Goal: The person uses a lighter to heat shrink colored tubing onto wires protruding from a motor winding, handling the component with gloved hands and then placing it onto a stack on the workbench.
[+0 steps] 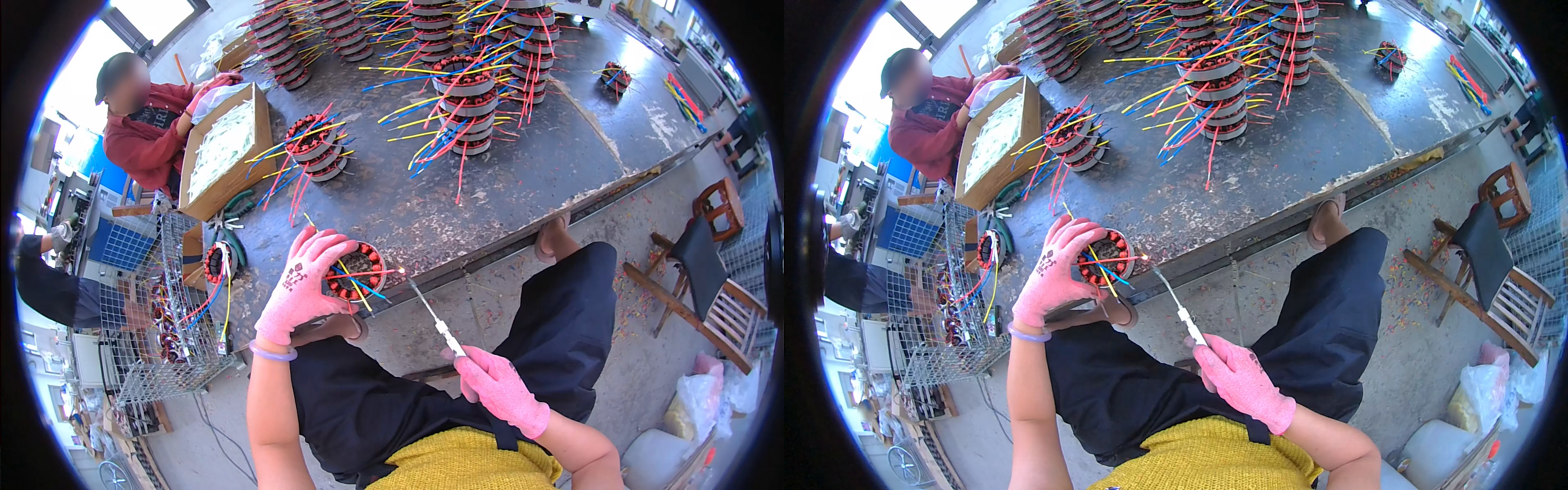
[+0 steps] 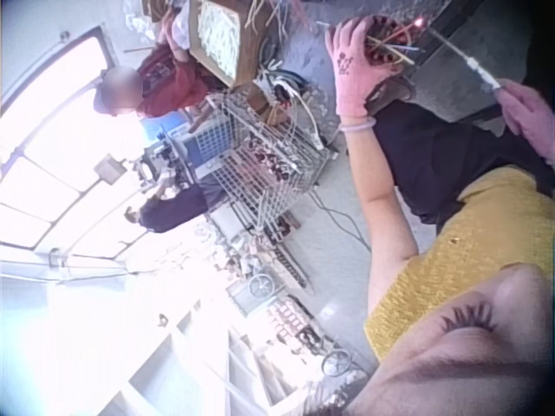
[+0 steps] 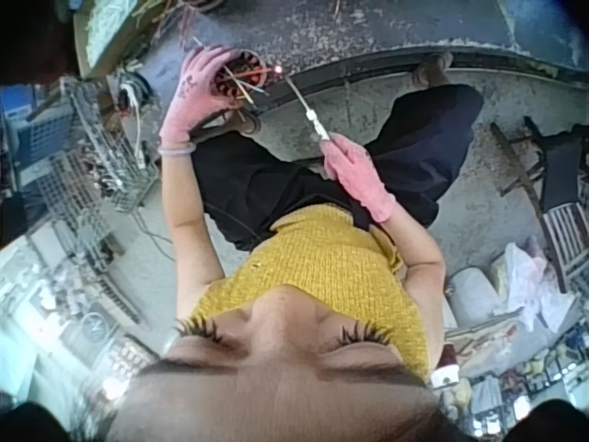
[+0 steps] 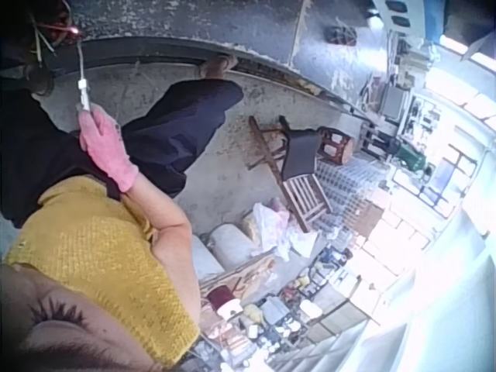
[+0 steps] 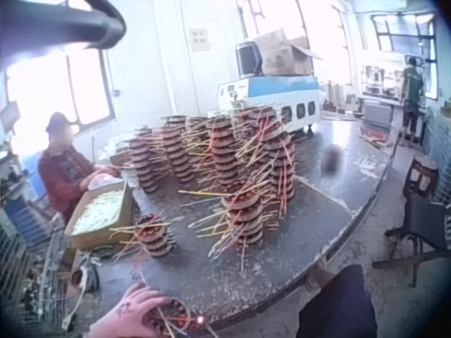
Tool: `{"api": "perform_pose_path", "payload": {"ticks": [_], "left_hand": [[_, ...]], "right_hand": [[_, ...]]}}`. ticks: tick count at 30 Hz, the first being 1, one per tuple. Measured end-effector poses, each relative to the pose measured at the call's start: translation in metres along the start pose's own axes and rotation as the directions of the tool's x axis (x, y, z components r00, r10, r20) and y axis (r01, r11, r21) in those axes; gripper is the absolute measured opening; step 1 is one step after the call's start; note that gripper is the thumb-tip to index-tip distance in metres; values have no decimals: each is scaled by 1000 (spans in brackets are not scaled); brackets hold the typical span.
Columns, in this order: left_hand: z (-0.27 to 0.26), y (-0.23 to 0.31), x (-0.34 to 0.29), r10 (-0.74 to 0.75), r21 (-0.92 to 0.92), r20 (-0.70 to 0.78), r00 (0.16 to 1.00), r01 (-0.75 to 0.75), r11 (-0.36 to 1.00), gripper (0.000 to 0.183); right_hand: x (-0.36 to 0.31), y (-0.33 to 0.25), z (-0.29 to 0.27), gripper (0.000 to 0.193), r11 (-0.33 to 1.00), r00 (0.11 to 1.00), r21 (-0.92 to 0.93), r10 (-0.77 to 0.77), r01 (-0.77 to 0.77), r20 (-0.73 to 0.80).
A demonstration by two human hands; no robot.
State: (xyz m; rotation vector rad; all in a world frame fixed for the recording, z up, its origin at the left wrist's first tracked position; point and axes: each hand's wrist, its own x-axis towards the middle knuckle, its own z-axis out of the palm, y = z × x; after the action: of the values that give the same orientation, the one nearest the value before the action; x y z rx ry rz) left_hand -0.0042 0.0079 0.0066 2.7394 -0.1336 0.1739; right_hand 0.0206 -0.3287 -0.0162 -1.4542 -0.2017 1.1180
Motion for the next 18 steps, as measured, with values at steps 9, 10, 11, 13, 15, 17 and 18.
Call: {"api": "perform_pose_path", "payload": {"ticks": [9, 10, 11, 13, 15, 17, 18], "left_hand": [[-1, 1, 1, 3, 10, -1, 1000, -3, 1000, 90], [-1, 1, 1, 3, 11, 0, 1000, -3, 1000, 90], [-1, 2, 1, 4, 10, -2, 1000, -4, 1000, 90], [-2, 2, 1, 4, 8, -5, 1000, -4, 1000, 90], [-2, 2, 1, 1, 6, -4, 1000, -1, 1000, 90], [-2, 2, 1, -1, 7, -4, 1000, 1, 1000, 89], [-2, 2, 1, -1, 8, -4, 1000, 1, 1000, 89]], "right_hand": [[-2, -6, 1, 38, 1000, 1000, 24, 11, -11, -1], [-1, -7, 1, 40, 999, 1000, 41, 19, -19, 1], [-1, -6, 1, 40, 999, 1000, 28, 18, -18, -1], [0, -3, 1, 40, 1000, 1000, 2, 16, -16, -4], [1, -1, 0, 40, 1000, 1000, 9, 16, -16, -5], [1, -2, 1, 40, 1000, 1000, 6, 24, -24, -4], [0, -5, 1, 40, 1000, 1000, -1, 31, -31, -3]]}}
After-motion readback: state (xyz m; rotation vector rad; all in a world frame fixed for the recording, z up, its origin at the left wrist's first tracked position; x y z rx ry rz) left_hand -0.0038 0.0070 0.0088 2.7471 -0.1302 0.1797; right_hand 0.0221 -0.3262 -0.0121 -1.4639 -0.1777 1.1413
